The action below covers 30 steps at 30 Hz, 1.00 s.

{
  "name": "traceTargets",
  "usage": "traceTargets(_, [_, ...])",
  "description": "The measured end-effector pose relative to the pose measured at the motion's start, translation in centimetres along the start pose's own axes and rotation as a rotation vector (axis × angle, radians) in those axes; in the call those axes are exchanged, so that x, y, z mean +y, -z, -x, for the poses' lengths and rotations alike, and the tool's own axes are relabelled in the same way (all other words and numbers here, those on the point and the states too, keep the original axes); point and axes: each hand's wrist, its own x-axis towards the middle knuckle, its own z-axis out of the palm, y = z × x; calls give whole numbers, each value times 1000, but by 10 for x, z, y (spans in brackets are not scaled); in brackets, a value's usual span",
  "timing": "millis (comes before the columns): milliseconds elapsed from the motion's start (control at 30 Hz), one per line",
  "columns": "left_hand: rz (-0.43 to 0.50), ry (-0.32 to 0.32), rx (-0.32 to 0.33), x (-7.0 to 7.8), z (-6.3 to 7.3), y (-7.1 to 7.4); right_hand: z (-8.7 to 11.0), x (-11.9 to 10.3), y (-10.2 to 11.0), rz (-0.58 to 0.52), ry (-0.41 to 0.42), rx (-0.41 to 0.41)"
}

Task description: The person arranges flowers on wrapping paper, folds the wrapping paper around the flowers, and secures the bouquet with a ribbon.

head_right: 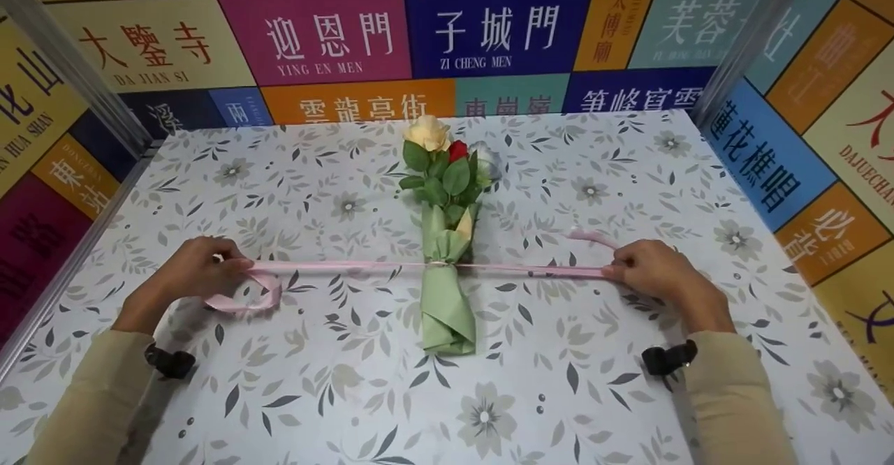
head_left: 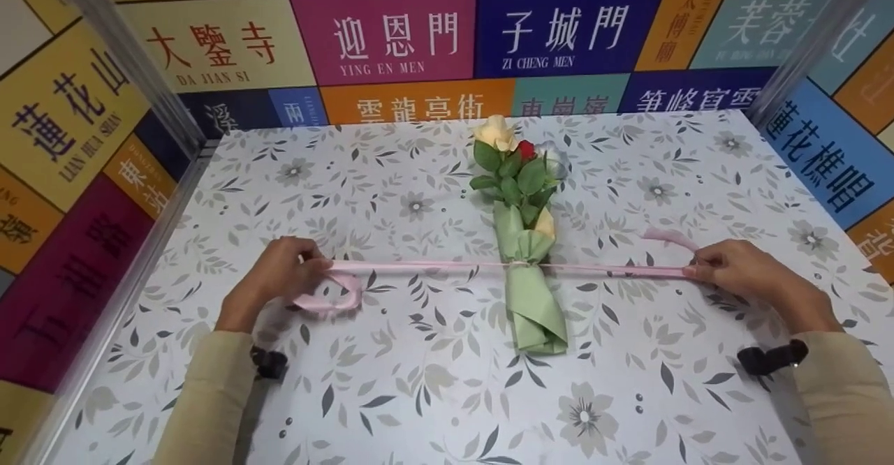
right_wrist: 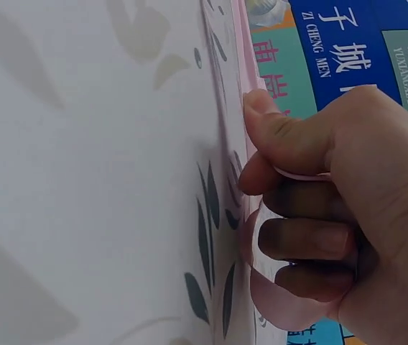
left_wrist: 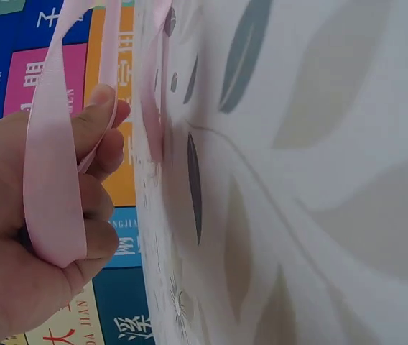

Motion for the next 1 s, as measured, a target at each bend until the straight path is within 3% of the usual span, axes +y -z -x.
traceTargets(167, [-11, 42, -58, 4, -6, -2, 5, 0, -6, 39, -20, 21])
traceTargets(333, [-34, 91, -111, 8, -1, 2, 12, -4, -3, 82, -32, 48])
traceTargets(500, [-17, 104, -149, 21, 3, 6, 15, -5, 1, 128, -92, 78])
traceTargets(600, [12, 81, -173, 33, 2, 5, 16, -9, 3, 112, -105, 92])
traceTargets(800, [-2, 29, -177, 61, -1, -1, 15, -24, 3, 91, -42, 114])
traceTargets(1000, [-57, 2, -215, 82, -5, -7, 16, -42, 0, 119, 56, 190])
